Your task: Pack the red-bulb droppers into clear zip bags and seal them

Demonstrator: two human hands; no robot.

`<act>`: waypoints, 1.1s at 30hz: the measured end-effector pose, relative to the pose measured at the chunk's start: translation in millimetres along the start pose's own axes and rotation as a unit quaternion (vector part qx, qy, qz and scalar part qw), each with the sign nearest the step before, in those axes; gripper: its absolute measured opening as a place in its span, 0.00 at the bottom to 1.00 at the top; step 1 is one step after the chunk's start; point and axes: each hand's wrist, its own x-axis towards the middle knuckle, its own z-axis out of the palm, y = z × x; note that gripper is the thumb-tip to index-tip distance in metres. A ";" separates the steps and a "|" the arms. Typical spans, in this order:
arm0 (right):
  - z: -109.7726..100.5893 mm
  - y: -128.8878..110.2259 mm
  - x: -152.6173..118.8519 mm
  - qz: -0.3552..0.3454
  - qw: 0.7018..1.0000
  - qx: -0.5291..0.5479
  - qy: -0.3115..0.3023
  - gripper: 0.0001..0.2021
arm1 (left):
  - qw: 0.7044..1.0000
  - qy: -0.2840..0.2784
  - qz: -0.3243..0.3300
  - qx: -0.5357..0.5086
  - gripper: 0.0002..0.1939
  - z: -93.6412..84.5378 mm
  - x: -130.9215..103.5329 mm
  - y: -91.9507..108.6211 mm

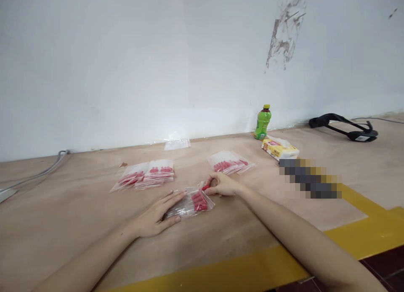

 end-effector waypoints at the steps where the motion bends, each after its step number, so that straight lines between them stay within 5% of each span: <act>1: -0.7 0.9 1.2 -0.010 1.000 -0.012 0.007 0.15 | 1.000 -0.002 0.000 0.000 0.29 -0.2 -0.2 0.2; 6: 4.6 7.0 3.6 -0.101 0.983 -0.086 0.126 0.11 | 1.000 -0.011 0.004 0.006 0.29 -0.8 -0.9 1.4; 10: 7.7 6.2 1.3 -0.129 0.987 -0.059 0.075 0.13 | 1.000 -0.008 0.009 0.008 0.29 -0.3 -0.2 1.1; 14: 7.6 1.6 0.2 -0.071 0.997 0.036 -0.015 0.19 | 1.000 -0.003 0.012 0.009 0.29 0.0 0.5 0.3; 24: 7.9 5.1 6.5 -0.002 0.995 0.080 0.065 0.18 | 1.000 0.002 0.015 0.008 0.29 -0.5 0.6 1.6; 33: 15.5 13.8 11.5 -0.056 0.990 0.024 0.127 0.13 | 1.000 0.004 0.025 0.002 0.29 0.1 1.2 0.1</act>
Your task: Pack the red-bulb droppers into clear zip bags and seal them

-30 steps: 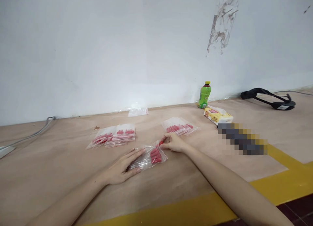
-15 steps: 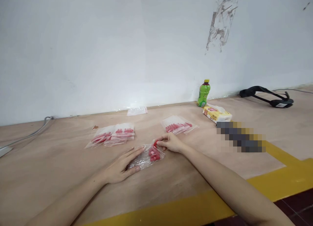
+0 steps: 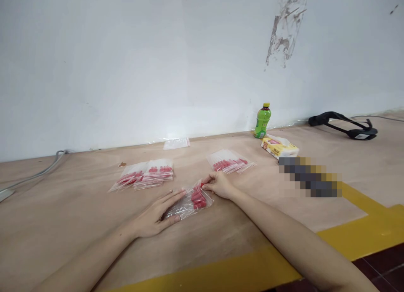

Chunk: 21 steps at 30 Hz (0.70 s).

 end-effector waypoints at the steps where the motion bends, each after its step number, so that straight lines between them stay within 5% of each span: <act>1: -0.4 -1.0 -0.7 -0.011 1.000 -0.004 -0.005 0.12 | 1.000 0.002 0.000 -0.001 0.29 0.4 -0.1 -0.3; 14: 4.5 7.9 -2.7 -0.143 0.974 -0.171 0.045 0.11 | 1.000 0.019 -0.009 -0.009 0.27 3.9 -0.4 -2.5; 21: 3.2 -18.0 -9.6 -0.020 0.996 -0.085 -0.016 0.12 | 1.000 0.004 -0.006 0.002 0.26 1.6 0.2 -0.7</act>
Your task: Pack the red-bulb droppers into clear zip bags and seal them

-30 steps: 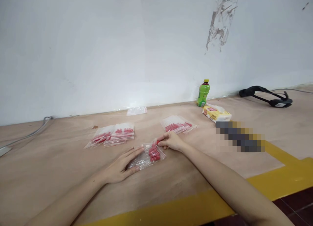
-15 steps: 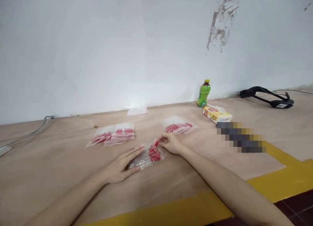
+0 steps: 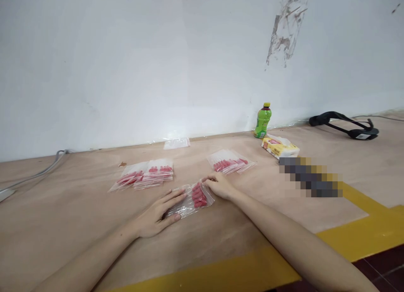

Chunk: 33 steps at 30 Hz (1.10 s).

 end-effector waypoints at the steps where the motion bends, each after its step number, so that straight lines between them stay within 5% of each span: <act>1: 0.6 -3.6 -1.6 0.000 1.000 -0.003 0.000 0.13 | 1.000 -0.002 0.001 0.003 0.26 -0.4 0.2 0.3; 15: 22.9 6.2 -3.3 0.054 0.987 0.122 0.090 0.12 | 1.000 0.011 0.013 -0.001 0.26 1.2 0.5 -0.3; 18: 15.0 5.6 -3.1 0.056 0.988 0.063 0.133 0.13 | 1.000 0.007 0.015 0.005 0.25 1.0 0.5 0.1; 20: 7.0 4.2 -4.0 -0.010 0.985 -0.046 0.164 0.14 | 1.000 -0.003 0.021 0.018 0.23 0.3 0.4 0.6; 24: -12.0 -3.4 -7.7 -0.147 0.970 -0.185 0.061 0.13 | 0.995 -0.024 0.069 0.064 0.23 -4.5 3.6 0.6; 27: -25.7 -6.4 -11.8 -0.142 0.967 -0.209 -0.042 0.10 | 0.983 -0.023 0.119 0.135 0.22 -11.2 15.3 -2.3; 29: -31.7 -3.5 -14.7 -0.106 0.965 -0.234 -0.048 0.10 | 0.977 0.010 0.117 0.180 0.21 -14.4 28.4 -5.3; 33: -30.4 5.9 -18.3 -0.060 0.959 -0.269 0.065 0.14 | 0.973 0.151 0.017 0.174 0.19 -8.2 54.1 -5.4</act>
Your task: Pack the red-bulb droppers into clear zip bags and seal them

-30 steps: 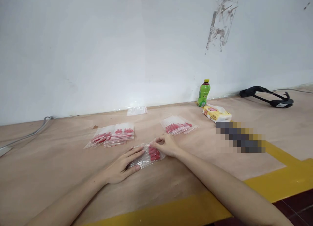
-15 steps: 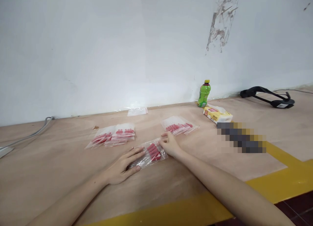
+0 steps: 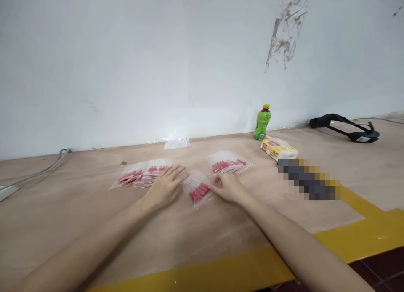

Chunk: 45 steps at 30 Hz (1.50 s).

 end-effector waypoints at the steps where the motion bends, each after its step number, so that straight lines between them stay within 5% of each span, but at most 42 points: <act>1: 2.0 -0.3 -0.6 0.009 1.000 -0.004 0.022 0.14 | 0.999 0.027 -0.029 -0.023 0.17 4.2 2.1 3.8; 4: 2.0 -3.9 -0.8 0.005 0.999 0.000 0.038 0.16 | 0.991 0.064 -0.061 -0.103 0.16 13.6 -0.9 18.8; 7: -5.9 -6.8 -1.3 -0.085 0.996 0.014 0.017 0.18 | 0.989 0.057 -0.054 -0.128 0.22 15.6 -9.3 29.5; 12: -1.1 -12.1 -4.2 -0.223 0.975 -0.005 0.011 0.17 | 0.993 0.033 -0.054 -0.104 0.10 12.2 -15.2 28.2; 25: 42.1 -28.1 9.3 -0.258 0.945 -0.172 0.103 0.08 | 0.998 0.042 -0.017 -0.042 0.14 24.5 -19.7 20.7; 31: 21.1 -16.8 10.4 -0.253 0.964 -0.062 0.056 0.17 | 0.997 0.057 -0.009 -0.042 0.10 18.0 -23.6 12.5; 36: -6.9 5.0 0.9 -0.306 0.944 -0.128 0.013 0.14 | 0.990 0.048 0.119 0.050 0.09 17.8 -28.6 -3.7; 45: 15.9 8.7 8.6 -0.381 0.878 -0.274 0.093 0.12 | 0.982 0.054 0.152 0.097 0.11 24.9 -22.5 -18.0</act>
